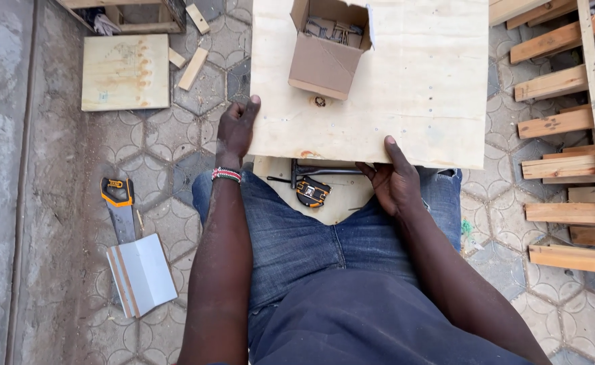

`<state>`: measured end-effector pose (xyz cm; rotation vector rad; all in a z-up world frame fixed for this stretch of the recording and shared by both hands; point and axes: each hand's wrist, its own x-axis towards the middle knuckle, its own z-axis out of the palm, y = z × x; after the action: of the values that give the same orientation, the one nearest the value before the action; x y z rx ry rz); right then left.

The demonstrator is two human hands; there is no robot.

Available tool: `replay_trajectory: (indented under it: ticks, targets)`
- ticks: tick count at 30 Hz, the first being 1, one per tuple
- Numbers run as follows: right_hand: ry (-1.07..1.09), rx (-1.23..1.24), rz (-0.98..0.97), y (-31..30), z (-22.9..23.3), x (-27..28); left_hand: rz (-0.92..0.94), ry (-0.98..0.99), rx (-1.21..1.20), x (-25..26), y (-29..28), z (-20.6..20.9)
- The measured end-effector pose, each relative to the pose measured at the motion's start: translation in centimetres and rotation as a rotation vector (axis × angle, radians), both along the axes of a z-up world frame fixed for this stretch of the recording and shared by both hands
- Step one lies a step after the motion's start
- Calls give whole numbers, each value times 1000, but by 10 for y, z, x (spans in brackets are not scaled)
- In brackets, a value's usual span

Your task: Hammering nails into plywood boards to assemble a wooden structure

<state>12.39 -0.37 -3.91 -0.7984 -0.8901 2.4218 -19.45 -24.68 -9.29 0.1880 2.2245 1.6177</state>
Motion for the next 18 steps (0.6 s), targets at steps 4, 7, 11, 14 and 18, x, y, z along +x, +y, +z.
replay_trajectory:
  ticks: [4, 7, 11, 14, 18]
  targets:
    - [46, 12, -39, 0, -4, -8, -36, 37, 22, -13, 1, -18]
    - [57, -5, -93, 14, -22, -8, -65, 35, 17, -14, 3, -36]
    - [84, -42, -91, 65, -45, -15, -110, -44, 120, 18, 6, -36]
    - [95, -34, -50, 101, -44, -25, -115, -89, 208, 54, 9, -22]
    - [143, -41, -46, 132, -27, -47, -142, -117, 266, 105, 19, 2]
